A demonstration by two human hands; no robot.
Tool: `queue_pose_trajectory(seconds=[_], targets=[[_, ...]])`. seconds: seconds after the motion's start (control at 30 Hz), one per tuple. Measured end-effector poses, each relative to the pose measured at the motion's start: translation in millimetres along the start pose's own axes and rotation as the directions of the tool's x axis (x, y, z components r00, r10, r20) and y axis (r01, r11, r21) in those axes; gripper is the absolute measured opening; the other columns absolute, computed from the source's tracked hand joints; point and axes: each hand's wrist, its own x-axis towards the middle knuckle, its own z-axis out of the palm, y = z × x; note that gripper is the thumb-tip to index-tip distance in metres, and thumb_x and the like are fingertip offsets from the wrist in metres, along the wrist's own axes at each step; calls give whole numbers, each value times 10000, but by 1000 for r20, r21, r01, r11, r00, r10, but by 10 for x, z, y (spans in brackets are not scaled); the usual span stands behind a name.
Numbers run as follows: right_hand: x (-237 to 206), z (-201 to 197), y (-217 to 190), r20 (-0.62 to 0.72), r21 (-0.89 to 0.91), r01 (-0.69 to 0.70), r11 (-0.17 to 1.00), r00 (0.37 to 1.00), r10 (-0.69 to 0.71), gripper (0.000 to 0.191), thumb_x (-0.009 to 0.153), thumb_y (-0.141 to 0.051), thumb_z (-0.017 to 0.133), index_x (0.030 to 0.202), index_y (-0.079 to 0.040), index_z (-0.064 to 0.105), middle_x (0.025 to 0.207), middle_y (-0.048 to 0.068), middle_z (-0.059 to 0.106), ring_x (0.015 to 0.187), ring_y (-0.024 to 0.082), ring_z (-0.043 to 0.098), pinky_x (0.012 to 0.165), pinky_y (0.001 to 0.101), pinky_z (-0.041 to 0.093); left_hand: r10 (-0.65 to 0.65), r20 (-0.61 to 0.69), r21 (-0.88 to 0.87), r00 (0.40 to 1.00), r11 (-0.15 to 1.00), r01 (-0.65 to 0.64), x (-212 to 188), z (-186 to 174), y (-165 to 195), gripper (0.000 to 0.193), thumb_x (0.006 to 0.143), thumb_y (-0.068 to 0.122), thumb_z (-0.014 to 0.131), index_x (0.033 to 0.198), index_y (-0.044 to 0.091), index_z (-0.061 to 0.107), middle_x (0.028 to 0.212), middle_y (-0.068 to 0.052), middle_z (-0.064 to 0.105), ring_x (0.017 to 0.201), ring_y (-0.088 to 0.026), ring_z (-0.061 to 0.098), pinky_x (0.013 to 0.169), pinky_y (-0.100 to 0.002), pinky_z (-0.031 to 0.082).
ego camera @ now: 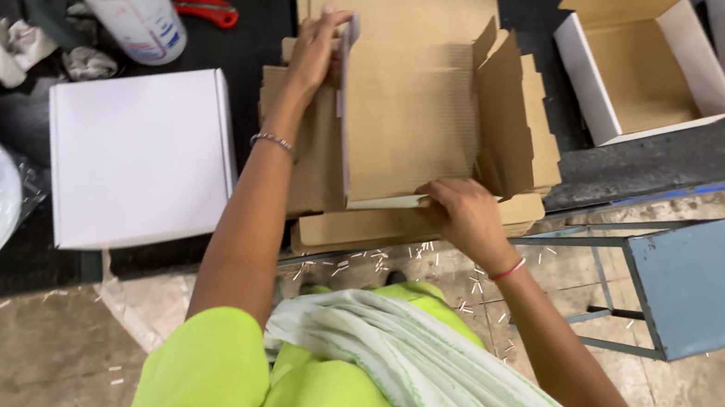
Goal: The person folds flat cardboard blanks into open boxes on the workbench, inserts a white inner box liner, places a round light fixture wrapped in plastic into an assembled box, closes it with a white lid, and sets finished boxes aside while continuing to fold more boxes.
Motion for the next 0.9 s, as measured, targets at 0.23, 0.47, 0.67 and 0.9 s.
queue_pose_trajectory(seconds=[0.23, 0.47, 0.67, 0.9], targets=[[-21, 98, 48, -50, -44, -24, 999, 999, 22, 178, 828, -43, 703, 995, -101, 727, 866, 75, 724, 836, 298, 683, 754, 426, 514, -149, -94, -258, 984, 959, 120, -267, -1, 5, 729, 1064, 607, 360, 1023, 44, 820, 823, -69, 584, 731, -182, 487, 625, -326, 375], [-2, 100, 54, -31, -55, 8, 998, 999, -10, 140, 869, -51, 695, 994, -107, 726, 884, 77, 727, 836, 294, 688, 745, 428, 511, 169, -156, -493, 973, 841, -225, -207, 35, -300, 555, 1046, 562, 532, 932, 51, 718, 996, -42, 717, 1003, -111, 683, 904, -277, 539], [70, 18, -34, -7, -102, -3, 995, 1000, 2, 153, 864, -57, 692, 999, -116, 735, 853, 97, 720, 764, 331, 662, 715, 426, 504, -14, -122, -453, 992, 891, -43, -314, 11, -288, 496, 1007, 493, 650, 1211, 52, 548, 1084, -40, 640, 1009, -155, 643, 878, -319, 507], [343, -98, -258, 438, -65, 182, 981, 889, -136, 743, 797, 7, 637, 1492, -221, 506, 1171, 102, 642, 1088, 348, 615, 923, 473, 464, -39, 210, -181, 977, 980, 78, -575, -255, -171, 964, 821, 723, 719, 1473, 61, 461, 1382, -76, 602, 1340, -209, 532, 1144, -362, 389]])
